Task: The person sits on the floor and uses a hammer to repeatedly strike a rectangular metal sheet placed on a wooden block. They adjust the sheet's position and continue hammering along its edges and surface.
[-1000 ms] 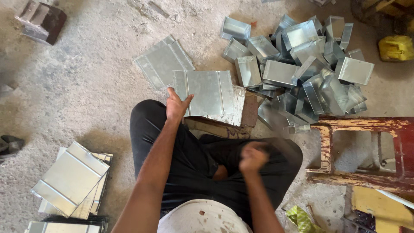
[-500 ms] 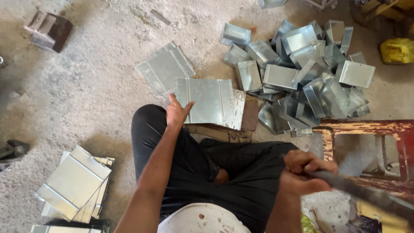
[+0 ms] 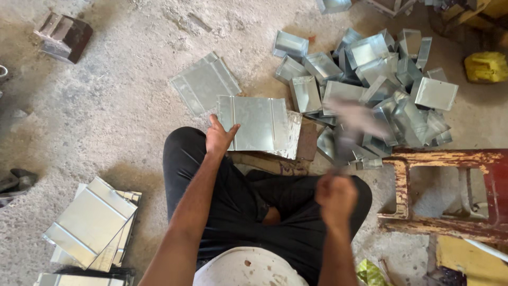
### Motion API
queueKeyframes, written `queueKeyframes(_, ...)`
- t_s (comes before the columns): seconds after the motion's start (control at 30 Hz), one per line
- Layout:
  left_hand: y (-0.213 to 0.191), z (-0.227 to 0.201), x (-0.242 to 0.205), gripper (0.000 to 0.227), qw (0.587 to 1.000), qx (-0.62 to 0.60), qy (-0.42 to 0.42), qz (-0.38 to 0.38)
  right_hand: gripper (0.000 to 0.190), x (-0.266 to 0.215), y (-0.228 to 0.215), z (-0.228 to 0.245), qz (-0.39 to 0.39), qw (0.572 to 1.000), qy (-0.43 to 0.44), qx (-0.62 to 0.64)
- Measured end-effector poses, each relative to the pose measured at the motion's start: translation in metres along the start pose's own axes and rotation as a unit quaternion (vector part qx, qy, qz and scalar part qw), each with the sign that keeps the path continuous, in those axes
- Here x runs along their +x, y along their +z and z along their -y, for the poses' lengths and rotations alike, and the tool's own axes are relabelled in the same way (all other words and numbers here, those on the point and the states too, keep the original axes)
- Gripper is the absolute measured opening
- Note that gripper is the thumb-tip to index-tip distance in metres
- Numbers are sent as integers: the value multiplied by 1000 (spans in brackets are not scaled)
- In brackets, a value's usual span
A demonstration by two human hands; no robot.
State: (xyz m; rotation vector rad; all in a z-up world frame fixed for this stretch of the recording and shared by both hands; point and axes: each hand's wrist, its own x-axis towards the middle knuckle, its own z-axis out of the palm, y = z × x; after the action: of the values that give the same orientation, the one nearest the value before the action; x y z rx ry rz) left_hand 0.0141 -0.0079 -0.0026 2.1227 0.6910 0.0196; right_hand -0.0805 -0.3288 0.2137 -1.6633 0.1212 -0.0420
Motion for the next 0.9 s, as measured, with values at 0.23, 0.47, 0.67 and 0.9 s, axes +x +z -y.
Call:
queueKeyframes(0.23, 3, -1, 4, 100, 1000, 9, 2, -11, 67, 11, 6, 2, -46, 876, -439, 197)
queueKeyframes(0.47, 0, -4, 2, 103, 999, 30, -16, 1, 45, 2, 25, -154, 102, 958, -10, -266)
queueKeyframes(0.67, -7, -10, -6, 100, 999, 32, -6, 3, 59, 7, -12, -12, 51, 999, 10, -2)
queueKeyframes(0.9, -12, -13, -25, 98, 998, 57, -15, 3, 58, 7, -31, 4, -13, 876, -420, 238)
